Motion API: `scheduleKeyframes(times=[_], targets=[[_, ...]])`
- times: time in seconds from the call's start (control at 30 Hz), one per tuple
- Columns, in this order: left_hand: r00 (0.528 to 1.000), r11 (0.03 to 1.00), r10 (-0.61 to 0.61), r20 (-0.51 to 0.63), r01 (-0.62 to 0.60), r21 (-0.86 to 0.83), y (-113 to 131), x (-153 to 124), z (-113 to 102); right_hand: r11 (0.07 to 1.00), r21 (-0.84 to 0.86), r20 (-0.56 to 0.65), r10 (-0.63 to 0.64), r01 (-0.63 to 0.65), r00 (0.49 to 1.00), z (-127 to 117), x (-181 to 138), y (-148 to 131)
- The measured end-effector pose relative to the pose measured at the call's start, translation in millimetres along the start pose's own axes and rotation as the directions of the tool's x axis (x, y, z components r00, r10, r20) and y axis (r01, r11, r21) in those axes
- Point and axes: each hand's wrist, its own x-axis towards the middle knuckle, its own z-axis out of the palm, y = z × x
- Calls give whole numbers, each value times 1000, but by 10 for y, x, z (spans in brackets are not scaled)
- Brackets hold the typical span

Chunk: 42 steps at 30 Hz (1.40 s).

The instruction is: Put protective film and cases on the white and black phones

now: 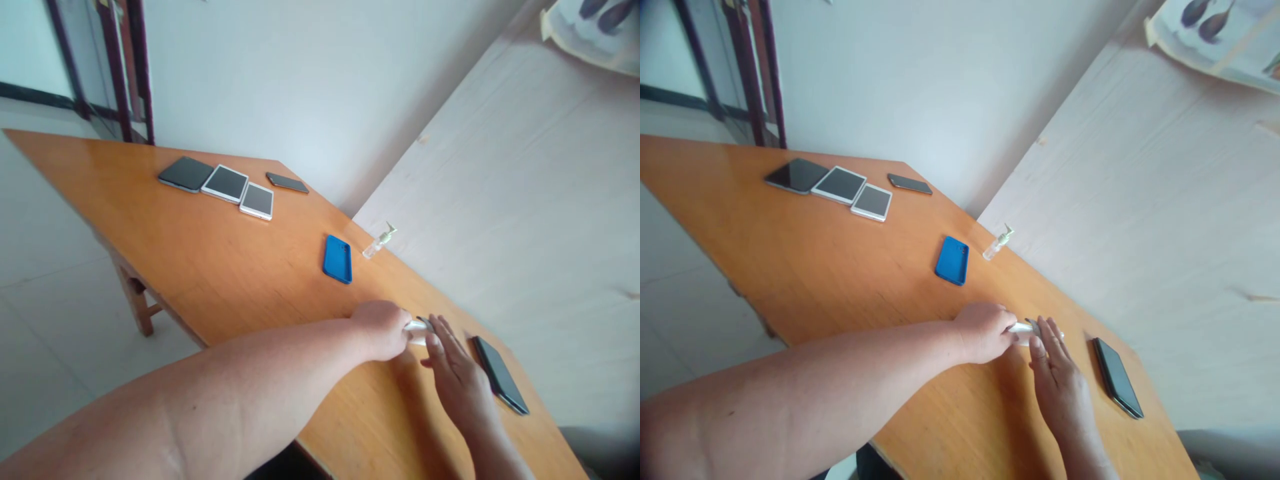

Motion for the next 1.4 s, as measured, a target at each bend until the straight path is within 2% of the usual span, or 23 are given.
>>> scheduleKeyframes(times=[0.1, 0.17, 0.23, 0.33, 0.4, 0.6, 0.7, 0.77, 0.83, 0.9, 1.03, 1.1, 1.3, 1.4], targets=[[1000, 1000, -6, 13, 7, -13, 5, 9, 3, 993, 40, 52, -114, 112, 992, 82, -70, -123], [1000, 1000, -16, 17, 16, -22, 5, 10, 1, 992, 71, 58, -110, 106, 992, 73, -62, -122], [1000, 999, -20, 14, 21, -27, 3, 7, -3, 997, 77, 30, -29, 27, 999, 15, -14, -52], [1000, 1000, -5, 16, 6, -23, 7, -1, -11, 989, -18, -37, 145, -145, 989, -75, 57, 78], [1000, 1000, -4, 17, 4, -18, 15, -6, -19, 982, -78, -46, 168, -171, 985, -77, 59, 97], [999, 999, -42, 9, 43, -28, 28, 1, -22, 997, 58, 11, -60, 59, 998, 86, -34, -83], [999, 999, -40, 11, 40, -34, 13, 8, -7, 996, 91, -20, 2, 0, 1000, 56, 17, -9], [999, 999, -28, 17, 29, -36, 5, 9, -1, 995, 62, -47, 80, -77, 996, 8, 62, 84], [1000, 999, -19, 23, 20, -33, 5, 5, -3, 994, 25, -60, 105, -103, 993, -14, 74, 132], [1000, 999, -25, 18, 25, -28, 14, 0, -14, 997, 19, -36, 80, -79, 996, 10, 38, 93], [999, 999, -34, 11, 34, -18, 34, -7, -42, 992, 116, 56, -55, 48, 997, 116, -70, -113], [999, 999, -31, 11, 31, -19, 31, -6, -44, 986, 152, 46, -74, 66, 996, 120, -67, -146], [1000, 1000, -9, 5, 9, -1, 3, 1, -20, 981, 76, -39, 179, -176, 983, -39, 87, 85], [1000, 999, -28, 3, 29, -21, 7, -6, -29, 992, 56, -14, 116, -115, 993, -3, 46, 52]])
